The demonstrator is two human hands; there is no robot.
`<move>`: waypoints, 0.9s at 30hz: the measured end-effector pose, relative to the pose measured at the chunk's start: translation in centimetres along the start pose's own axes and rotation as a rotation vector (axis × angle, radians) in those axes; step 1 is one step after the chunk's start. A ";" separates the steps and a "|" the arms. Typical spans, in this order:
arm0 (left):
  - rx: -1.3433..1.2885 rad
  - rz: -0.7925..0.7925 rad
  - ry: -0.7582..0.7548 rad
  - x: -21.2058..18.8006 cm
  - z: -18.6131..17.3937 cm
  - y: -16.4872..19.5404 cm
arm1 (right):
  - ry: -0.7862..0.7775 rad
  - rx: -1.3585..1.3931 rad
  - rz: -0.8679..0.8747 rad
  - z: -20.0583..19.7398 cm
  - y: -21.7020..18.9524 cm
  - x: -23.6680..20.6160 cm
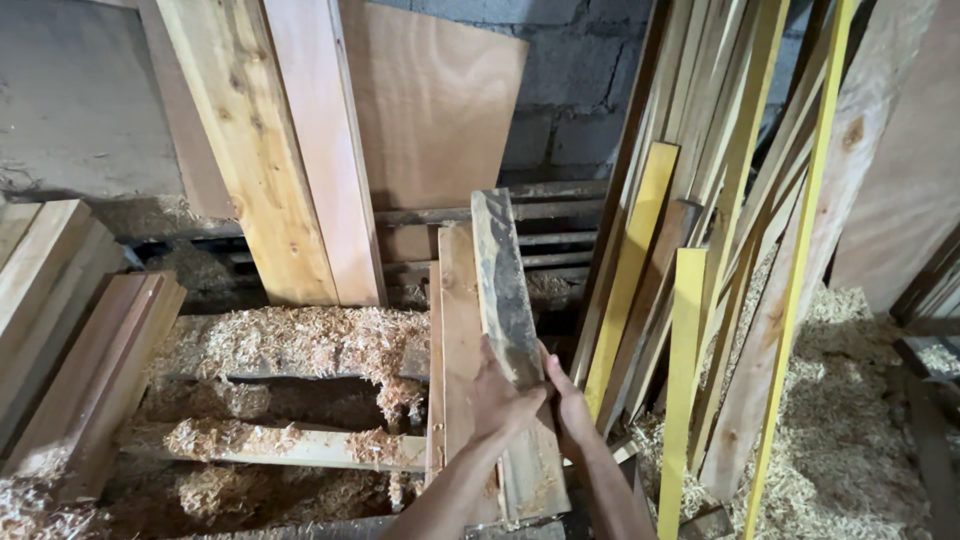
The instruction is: The person repeatedly picks up wooden planks from a pile, aligns them, and stacks them on a workbench. The hands handle each plank individually, adjusting orientation and placement to build a neat stack.
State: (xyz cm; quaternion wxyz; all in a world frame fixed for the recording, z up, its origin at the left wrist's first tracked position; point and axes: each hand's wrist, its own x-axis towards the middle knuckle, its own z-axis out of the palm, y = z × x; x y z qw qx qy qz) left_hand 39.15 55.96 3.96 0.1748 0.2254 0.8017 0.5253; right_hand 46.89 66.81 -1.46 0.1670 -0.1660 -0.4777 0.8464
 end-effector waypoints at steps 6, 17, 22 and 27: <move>0.127 0.009 0.024 0.4 1.0 -0.4 | 0.146 -0.065 0.064 -0.8 0.6 0.2; -0.077 0.044 -0.037 0.2 0.4 -4.1 | 0.075 -0.088 0.085 0.3 -0.2 -0.2; -0.040 0.089 0.253 -0.1 0.1 -9.5 | 0.242 -0.248 0.240 4.1 -2.7 -0.4; 0.097 -0.024 0.136 -0.9 -0.7 -11.2 | 0.341 -1.011 0.438 7.3 -4.7 -0.4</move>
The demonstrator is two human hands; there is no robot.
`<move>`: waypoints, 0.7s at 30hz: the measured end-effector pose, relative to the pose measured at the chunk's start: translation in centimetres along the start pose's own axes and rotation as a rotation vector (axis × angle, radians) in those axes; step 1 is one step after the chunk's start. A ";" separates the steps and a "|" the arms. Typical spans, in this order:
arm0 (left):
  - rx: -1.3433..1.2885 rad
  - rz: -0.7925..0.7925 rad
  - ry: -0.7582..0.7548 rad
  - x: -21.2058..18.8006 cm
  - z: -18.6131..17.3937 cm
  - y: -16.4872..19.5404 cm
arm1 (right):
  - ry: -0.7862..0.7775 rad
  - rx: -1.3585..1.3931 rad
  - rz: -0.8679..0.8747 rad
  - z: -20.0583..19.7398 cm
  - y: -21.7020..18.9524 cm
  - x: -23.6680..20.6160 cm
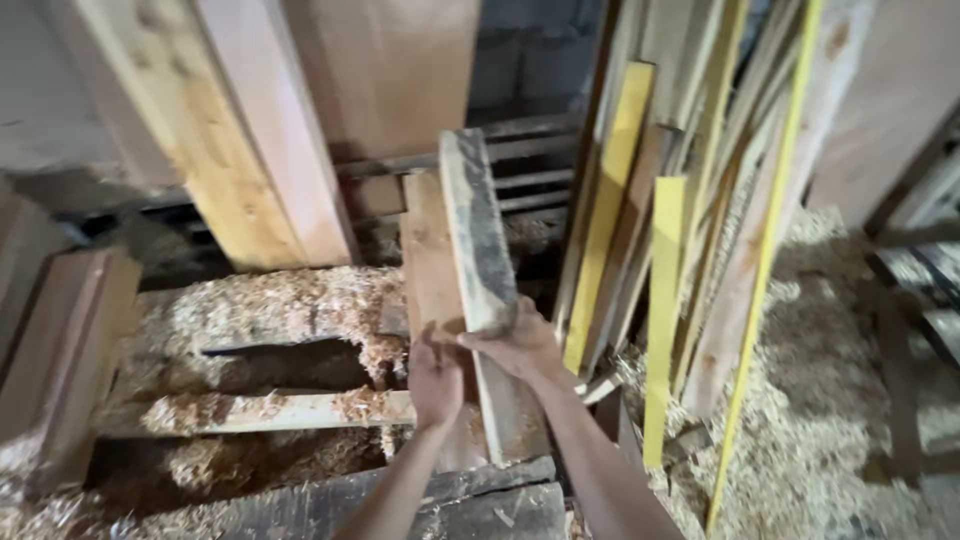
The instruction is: The person repeatedly picks up wooden planks from a pile, aligns them, and stacks them on a workbench. The hands handle each plank individually, adjusting orientation and placement to build a neat stack.
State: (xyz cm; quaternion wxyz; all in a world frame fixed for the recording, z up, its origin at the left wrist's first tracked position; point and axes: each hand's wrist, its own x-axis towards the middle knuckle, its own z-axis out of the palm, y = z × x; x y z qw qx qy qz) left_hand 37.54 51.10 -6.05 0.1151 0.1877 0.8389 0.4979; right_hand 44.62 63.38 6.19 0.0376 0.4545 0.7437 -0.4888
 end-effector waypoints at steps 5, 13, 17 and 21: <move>-0.077 -0.058 -0.072 -0.9 -0.1 1.0 | 0.124 -0.017 -0.105 -0.9 2.9 1.6; 0.036 0.094 -0.090 -0.3 1.7 5.9 | 0.173 0.233 -0.219 -4.8 12.0 3.0; 0.213 0.066 -0.304 -0.5 2.1 8.6 | 0.239 0.228 -0.207 -6.0 14.9 3.6; 0.321 -0.121 -0.420 -0.3 3.5 9.2 | 0.244 0.323 -0.356 -6.2 17.4 5.2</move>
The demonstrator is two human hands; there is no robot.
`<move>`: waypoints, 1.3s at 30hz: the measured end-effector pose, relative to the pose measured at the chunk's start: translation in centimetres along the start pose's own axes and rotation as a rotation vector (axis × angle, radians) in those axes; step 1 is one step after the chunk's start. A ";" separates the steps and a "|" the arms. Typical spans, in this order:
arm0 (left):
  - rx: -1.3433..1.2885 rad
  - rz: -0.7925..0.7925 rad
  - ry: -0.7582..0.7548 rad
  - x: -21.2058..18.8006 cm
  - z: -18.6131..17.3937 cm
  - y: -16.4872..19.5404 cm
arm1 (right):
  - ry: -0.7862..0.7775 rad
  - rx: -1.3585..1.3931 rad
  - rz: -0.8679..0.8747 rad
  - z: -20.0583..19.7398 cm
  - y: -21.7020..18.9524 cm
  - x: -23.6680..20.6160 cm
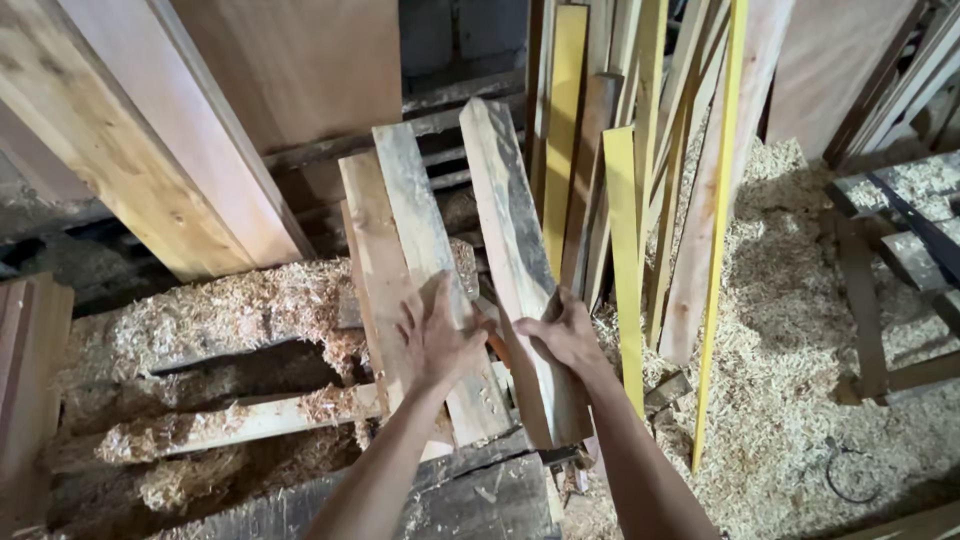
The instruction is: The person repeatedly picks up wooden planks from a pile, aligns them, and stacks them on a workbench. The hands handle each plank individually, adjusting orientation and placement to build a neat stack.
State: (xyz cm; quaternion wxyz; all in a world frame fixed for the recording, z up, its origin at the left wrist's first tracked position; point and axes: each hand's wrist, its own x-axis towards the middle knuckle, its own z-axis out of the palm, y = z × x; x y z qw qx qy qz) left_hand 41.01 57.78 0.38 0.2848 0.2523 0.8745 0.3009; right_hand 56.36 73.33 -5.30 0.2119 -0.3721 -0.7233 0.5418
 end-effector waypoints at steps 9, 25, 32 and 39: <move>-0.218 0.499 0.271 3.2 1.6 -2.1 | -0.004 -0.016 0.234 3.5 3.6 -0.5; -0.216 0.359 0.182 2.9 0.2 -1.1 | -0.094 0.164 -0.055 9.3 9.6 0.2; -0.396 0.323 0.100 2.3 0.5 -0.4 | -0.309 0.475 -0.161 9.3 11.8 1.0; -0.234 0.193 0.098 2.2 0.3 0.1 | -0.501 0.628 -0.255 9.0 11.4 0.7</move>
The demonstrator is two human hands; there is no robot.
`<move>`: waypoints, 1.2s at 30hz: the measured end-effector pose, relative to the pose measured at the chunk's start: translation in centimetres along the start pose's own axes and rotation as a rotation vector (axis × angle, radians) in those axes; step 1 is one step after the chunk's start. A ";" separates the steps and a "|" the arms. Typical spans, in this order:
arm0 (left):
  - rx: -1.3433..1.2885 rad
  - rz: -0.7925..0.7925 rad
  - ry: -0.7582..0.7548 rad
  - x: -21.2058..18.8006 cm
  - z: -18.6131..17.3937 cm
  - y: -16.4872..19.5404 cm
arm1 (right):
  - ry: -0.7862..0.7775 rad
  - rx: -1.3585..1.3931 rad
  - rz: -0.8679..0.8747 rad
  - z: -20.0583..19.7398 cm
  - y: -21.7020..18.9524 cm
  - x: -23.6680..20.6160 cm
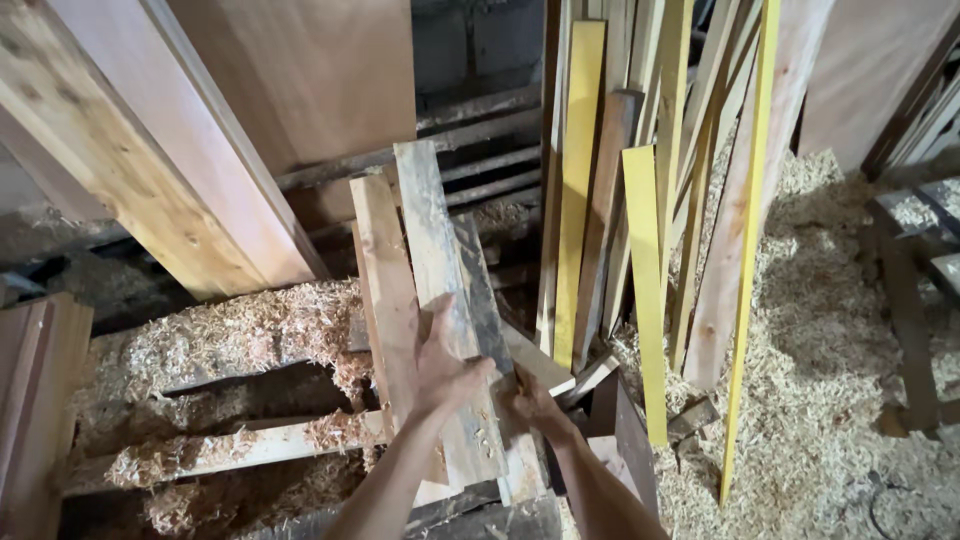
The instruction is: The person repeatedly picks up wooden planks from a pile, aligns them, and stacks them on a workbench. The hands handle each plank individually, adjusting orientation and placement to build a neat stack.
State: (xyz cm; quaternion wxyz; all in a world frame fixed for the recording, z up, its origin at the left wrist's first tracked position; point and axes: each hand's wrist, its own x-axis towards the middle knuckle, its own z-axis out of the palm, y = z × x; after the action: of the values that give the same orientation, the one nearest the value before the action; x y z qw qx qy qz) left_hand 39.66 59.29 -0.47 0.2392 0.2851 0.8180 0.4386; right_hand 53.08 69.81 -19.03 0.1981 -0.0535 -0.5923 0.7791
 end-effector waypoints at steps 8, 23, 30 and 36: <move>-0.039 0.171 0.070 -0.2 0.2 -2.0 | 0.179 0.507 0.435 1.9 -0.4 -0.4; -0.002 -0.030 -0.006 -0.9 -0.3 0.3 | 0.486 -0.835 0.403 2.1 -1.5 2.0; -0.320 -0.330 -0.076 0.0 0.4 -2.4 | 0.649 -0.580 0.179 3.3 -6.2 6.6; -0.712 -0.064 0.253 1.3 0.6 -7.9 | 0.301 -0.850 0.455 9.8 -12.0 10.5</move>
State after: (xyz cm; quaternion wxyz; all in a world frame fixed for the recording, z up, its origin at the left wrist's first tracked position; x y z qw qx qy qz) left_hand 37.15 56.96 -7.69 0.2341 0.1022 0.6459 0.7195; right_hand 43.28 67.49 -3.19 0.0672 -0.3687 -0.7956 0.4760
